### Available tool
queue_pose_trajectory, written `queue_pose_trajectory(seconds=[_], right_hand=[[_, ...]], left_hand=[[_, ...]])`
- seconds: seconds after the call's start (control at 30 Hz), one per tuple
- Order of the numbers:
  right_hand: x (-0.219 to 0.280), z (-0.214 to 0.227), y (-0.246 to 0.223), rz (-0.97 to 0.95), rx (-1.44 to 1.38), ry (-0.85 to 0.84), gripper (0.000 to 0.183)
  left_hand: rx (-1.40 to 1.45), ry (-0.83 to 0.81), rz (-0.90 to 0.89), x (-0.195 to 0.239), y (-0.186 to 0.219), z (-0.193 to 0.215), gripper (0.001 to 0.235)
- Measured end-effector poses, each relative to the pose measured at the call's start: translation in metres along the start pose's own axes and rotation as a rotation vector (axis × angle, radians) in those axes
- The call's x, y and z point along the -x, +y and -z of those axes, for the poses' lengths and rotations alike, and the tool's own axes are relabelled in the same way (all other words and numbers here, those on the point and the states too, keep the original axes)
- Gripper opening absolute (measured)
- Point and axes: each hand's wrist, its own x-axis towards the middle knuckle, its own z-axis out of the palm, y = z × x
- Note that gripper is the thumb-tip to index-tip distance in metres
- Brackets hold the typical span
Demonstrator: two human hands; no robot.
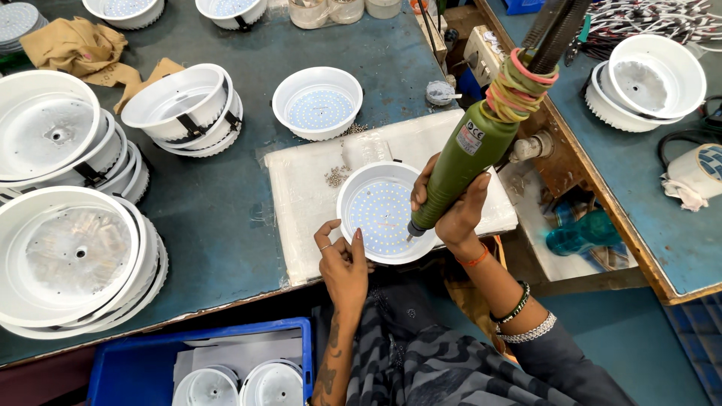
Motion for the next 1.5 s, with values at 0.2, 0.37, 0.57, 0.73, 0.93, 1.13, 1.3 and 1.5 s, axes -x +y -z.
queue_pose_trajectory(seconds=[0.2,0.37,0.57,0.73,0.93,1.13,1.3,1.5], right_hand=[[0.002,0.001,0.001,-0.013,0.0,0.026,0.091],[0.008,0.001,0.001,0.007,0.043,0.007,0.092],[0.012,0.004,0.008,-0.014,0.005,-0.025,0.093],[0.014,0.004,0.008,0.006,0.004,-0.005,0.095],[0.001,-0.006,-0.015,-0.004,0.034,0.011,0.094],[-0.025,-0.007,-0.066,0.118,0.05,0.023,0.088],[-0.033,-0.006,-0.093,0.175,0.112,0.054,0.08],[-0.027,-0.006,-0.092,0.135,0.033,0.077,0.079]], left_hand=[[0.027,-0.013,-0.01,-0.001,-0.004,-0.002,0.04],[0.083,-0.025,-0.013,0.0,-0.007,-0.005,0.037],[0.066,-0.036,0.023,-0.001,-0.01,-0.006,0.033],[0.085,-0.031,0.016,-0.001,-0.01,-0.007,0.031],[0.087,-0.014,0.013,-0.001,-0.012,-0.006,0.029],[0.288,0.125,0.017,0.019,-0.017,-0.019,0.023],[0.562,0.139,0.105,0.036,-0.015,-0.043,0.021],[0.444,-0.016,0.126,0.053,-0.01,-0.055,0.024]])
